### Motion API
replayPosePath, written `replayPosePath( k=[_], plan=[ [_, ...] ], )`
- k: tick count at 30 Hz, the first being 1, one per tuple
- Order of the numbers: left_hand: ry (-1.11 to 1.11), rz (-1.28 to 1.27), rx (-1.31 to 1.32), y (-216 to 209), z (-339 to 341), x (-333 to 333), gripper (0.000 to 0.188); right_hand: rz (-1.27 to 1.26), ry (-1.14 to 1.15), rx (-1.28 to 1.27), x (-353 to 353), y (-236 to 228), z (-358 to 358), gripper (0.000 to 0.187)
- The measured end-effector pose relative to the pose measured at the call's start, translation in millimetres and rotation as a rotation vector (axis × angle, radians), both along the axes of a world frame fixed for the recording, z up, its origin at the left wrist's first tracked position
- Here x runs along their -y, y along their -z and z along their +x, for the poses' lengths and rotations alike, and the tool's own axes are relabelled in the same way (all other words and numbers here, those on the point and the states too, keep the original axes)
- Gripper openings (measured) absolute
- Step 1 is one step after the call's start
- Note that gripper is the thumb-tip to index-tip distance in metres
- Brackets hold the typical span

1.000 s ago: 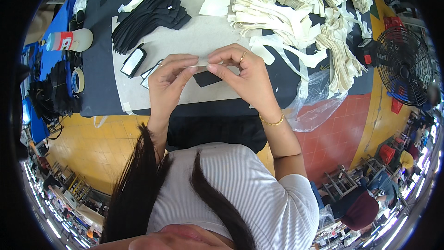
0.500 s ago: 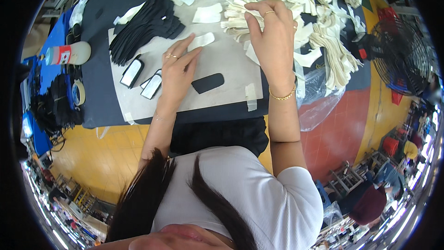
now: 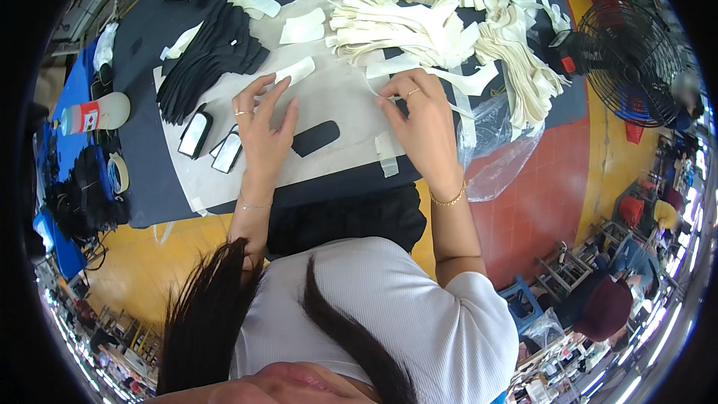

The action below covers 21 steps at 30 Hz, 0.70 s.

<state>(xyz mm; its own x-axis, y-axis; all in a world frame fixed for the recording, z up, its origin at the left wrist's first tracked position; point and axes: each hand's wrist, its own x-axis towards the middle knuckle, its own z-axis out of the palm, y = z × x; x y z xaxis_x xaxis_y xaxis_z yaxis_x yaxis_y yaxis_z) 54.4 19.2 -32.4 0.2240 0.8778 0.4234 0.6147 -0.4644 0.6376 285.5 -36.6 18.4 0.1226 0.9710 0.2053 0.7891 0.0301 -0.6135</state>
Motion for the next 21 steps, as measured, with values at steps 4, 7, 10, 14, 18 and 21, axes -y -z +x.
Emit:
replayPosePath(
  k=[4, 7, 10, 14, 18, 21],
  plan=[
    [0.033, -0.077, 0.104, -7, 0, 15, 0.035, 0.225, -0.131, 0.068, -7, 3, -21, 0.02],
    [0.079, -0.387, 0.436, -14, -2, 29, 0.03, 0.359, -0.215, 0.084, -12, 8, -39, 0.021],
    [0.136, -0.739, 0.912, -21, -10, 33, 0.029, 0.41, -0.312, 0.099, -13, 9, -57, 0.023],
    [0.094, -0.867, 0.934, -30, -18, 32, 0.026, 0.407, -0.327, 0.065, -16, 2, -66, 0.03],
    [0.05, -0.841, 0.85, -34, -20, 27, 0.026, 0.259, -0.179, -0.266, -16, -8, -64, 0.033],
    [0.05, -0.811, 0.778, -33, -16, 30, 0.03, -0.091, -0.096, -0.6, -17, -7, -63, 0.029]
  ],
)
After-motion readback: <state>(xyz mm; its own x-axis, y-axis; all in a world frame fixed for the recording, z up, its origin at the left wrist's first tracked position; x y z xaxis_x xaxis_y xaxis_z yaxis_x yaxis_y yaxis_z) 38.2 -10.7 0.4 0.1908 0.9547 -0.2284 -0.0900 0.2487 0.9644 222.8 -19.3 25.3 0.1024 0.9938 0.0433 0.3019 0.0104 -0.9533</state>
